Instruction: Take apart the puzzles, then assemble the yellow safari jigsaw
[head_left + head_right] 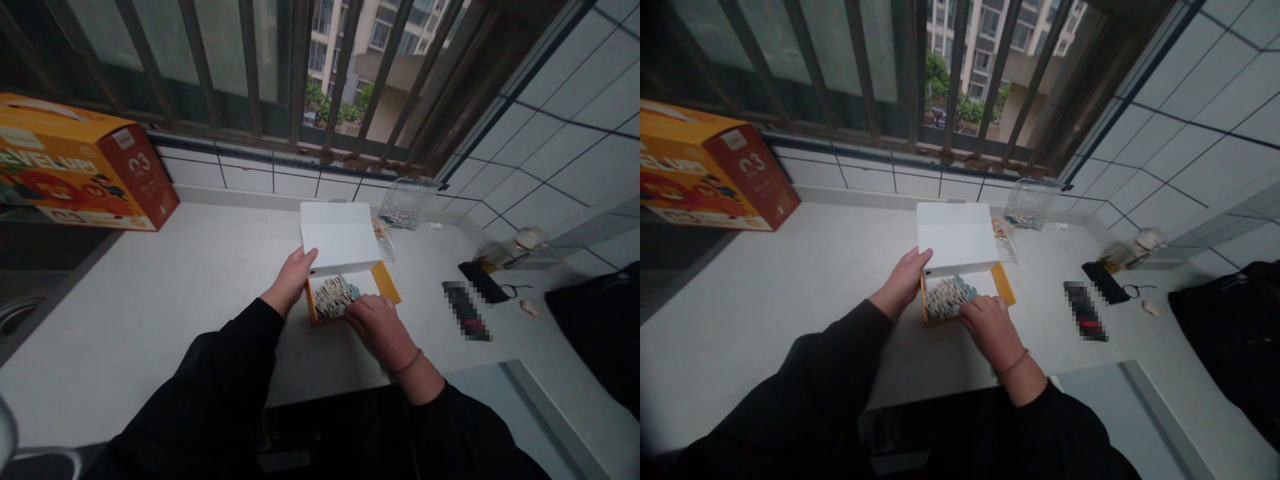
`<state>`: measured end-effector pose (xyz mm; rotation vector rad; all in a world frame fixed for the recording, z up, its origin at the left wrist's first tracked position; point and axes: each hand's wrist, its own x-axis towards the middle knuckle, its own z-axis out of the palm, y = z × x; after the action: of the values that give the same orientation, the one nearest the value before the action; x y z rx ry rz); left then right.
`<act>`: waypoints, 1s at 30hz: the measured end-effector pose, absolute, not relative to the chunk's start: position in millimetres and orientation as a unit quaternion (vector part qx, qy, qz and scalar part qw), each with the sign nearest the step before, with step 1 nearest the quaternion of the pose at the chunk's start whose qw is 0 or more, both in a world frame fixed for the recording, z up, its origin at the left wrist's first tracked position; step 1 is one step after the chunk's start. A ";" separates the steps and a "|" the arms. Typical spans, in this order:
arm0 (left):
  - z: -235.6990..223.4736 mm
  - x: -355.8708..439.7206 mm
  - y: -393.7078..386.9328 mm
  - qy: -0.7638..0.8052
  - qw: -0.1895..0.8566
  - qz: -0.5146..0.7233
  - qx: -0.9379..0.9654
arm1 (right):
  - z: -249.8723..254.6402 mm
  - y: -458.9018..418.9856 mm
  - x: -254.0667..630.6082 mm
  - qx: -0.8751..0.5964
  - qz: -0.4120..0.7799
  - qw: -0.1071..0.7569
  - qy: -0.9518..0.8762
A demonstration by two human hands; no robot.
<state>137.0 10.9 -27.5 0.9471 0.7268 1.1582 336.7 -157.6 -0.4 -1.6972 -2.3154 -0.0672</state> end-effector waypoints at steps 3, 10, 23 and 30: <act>-24.5 135.4 10.2 0.296 0.673 0.506 0.451 | 2.0 -162.4 347.9 -0.553 -0.064 0.166 -0.814; -24.9 133.6 13.9 0.295 0.672 0.476 0.484 | 54.6 -166.6 413.0 -0.568 -0.147 0.192 -0.787; -27.6 135.9 17.0 0.343 0.618 0.422 0.568 | 33.1 -93.8 588.9 -0.758 -0.184 0.032 -0.625; -28.2 133.8 18.6 0.351 0.620 0.417 0.564 | 9.2 -65.9 587.2 -0.764 -0.090 0.035 -0.639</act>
<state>133.8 18.6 -28.2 1.2977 0.8079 0.9579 587.2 -65.9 9.2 -2.3463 -1.9621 -0.2754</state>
